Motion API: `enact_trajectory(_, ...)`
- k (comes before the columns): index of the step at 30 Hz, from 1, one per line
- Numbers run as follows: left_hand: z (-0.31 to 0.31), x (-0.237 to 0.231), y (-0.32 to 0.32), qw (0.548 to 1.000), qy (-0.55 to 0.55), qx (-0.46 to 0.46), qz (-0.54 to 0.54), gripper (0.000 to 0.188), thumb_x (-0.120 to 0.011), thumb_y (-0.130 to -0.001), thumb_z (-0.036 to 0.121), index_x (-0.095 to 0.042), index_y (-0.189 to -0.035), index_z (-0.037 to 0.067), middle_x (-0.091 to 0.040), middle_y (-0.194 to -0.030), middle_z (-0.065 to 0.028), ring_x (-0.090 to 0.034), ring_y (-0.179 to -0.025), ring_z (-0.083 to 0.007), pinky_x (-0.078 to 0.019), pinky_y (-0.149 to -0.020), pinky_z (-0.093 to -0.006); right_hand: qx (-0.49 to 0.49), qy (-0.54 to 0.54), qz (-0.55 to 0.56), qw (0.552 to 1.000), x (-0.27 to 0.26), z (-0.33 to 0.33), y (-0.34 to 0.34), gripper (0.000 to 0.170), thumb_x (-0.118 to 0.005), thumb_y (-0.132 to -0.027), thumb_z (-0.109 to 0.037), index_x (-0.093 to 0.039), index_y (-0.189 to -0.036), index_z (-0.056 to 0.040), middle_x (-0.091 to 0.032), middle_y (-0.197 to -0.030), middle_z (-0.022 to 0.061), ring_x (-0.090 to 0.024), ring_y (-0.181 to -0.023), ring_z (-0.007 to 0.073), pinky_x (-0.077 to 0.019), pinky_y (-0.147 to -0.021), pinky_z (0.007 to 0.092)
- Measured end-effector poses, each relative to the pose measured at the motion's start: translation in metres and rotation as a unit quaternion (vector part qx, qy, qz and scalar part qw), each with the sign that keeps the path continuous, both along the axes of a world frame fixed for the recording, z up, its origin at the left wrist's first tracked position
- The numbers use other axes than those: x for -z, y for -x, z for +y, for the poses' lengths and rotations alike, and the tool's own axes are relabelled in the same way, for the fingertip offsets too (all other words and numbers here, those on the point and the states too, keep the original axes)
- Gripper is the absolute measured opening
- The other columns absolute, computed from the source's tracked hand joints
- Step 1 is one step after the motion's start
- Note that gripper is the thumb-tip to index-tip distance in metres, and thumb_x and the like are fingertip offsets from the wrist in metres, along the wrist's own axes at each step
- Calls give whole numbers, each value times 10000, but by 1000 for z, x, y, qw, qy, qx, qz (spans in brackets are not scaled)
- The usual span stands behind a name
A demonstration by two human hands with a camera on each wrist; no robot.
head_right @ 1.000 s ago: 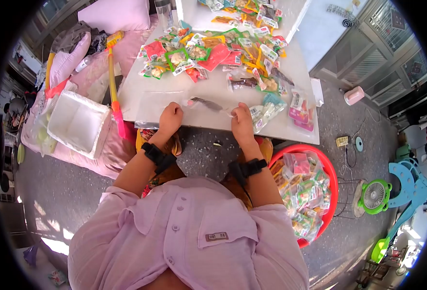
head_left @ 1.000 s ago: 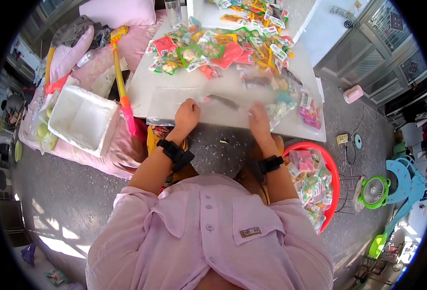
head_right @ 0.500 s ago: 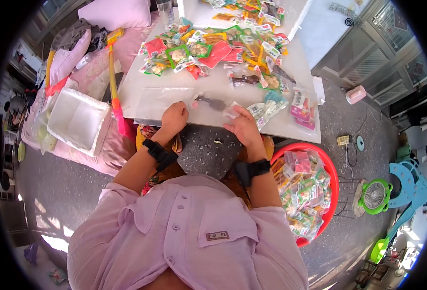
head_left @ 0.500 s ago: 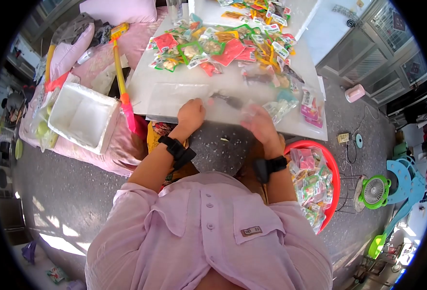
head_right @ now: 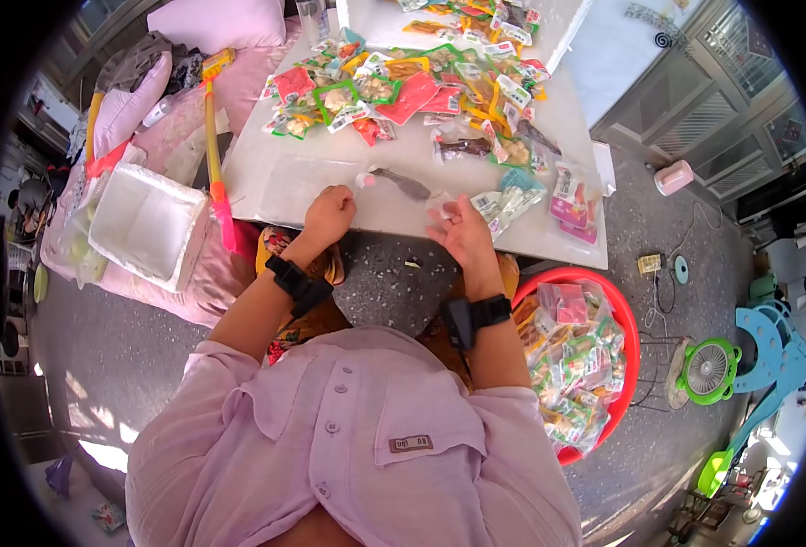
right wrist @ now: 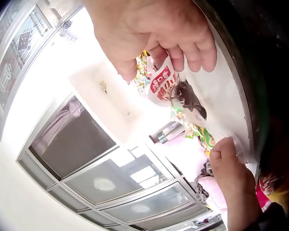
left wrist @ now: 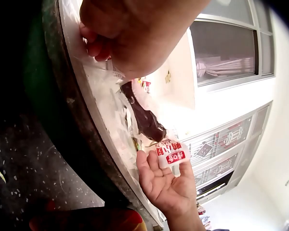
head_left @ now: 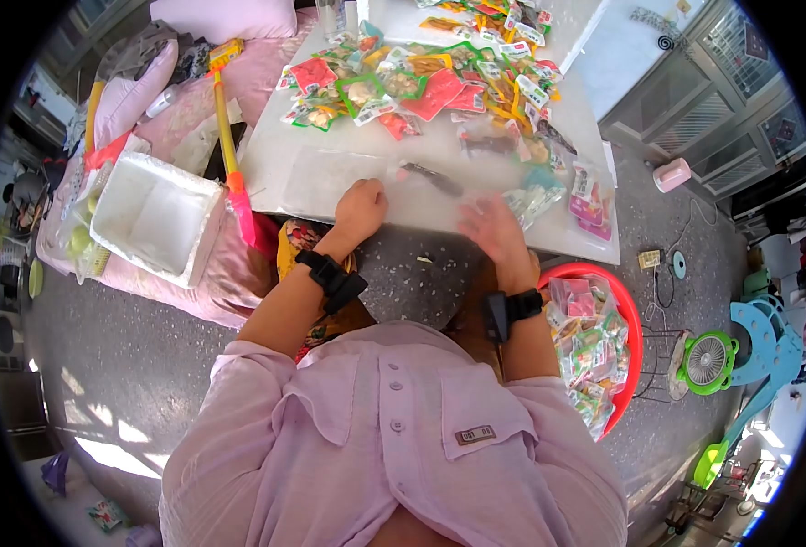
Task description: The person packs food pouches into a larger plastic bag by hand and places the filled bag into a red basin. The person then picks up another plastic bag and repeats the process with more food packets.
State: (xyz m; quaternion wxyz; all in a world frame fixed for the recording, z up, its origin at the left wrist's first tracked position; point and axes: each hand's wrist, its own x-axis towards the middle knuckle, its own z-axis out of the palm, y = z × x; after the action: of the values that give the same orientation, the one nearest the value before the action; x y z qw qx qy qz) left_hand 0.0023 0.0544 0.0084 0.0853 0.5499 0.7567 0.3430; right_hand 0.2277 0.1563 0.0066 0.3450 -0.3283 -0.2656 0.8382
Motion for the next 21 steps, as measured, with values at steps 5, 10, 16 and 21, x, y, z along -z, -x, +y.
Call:
enact_trajectory(5,3,4,2,1000,12,-6,1,110,-480,-709,139,-514,-760,47,-526,-771,-152,-508,-744,-323,-412,-650,-395,-10,-569,-306,763,30,10,-1,91,-529,-761,-77,-506,-836,-30,-526,-755,52,-537,-688,156,-442,-575,262)
enact_trajectory(10,4,6,3,1000,-16,-21,-13,108,-483,-709,132,-513,-755,39,-526,-764,-158,-505,-745,-325,-411,-648,-393,91,-328,-238,910,6,-19,18,106,-524,-706,-27,-526,-812,-18,-504,-716,23,-489,-606,107,-405,-498,227)
enact_trajectory(16,3,4,-2,994,-97,-33,-23,89,-496,-708,96,-510,-752,20,-515,-750,-153,-498,-727,-309,-406,-641,-359,62,-239,-209,946,-2,-23,22,113,-512,-707,-16,-518,-821,-14,-511,-721,32,-497,-615,118,-402,-489,233)
enact_trajectory(21,2,12,-2,988,-152,14,-14,56,-504,-692,56,-504,-734,19,-511,-742,-142,-488,-722,-307,-400,-644,-367,23,-184,-195,963,12,-21,26,145,-495,-674,31,-501,-811,-15,-511,-682,56,-491,-548,120,-379,-424,231)
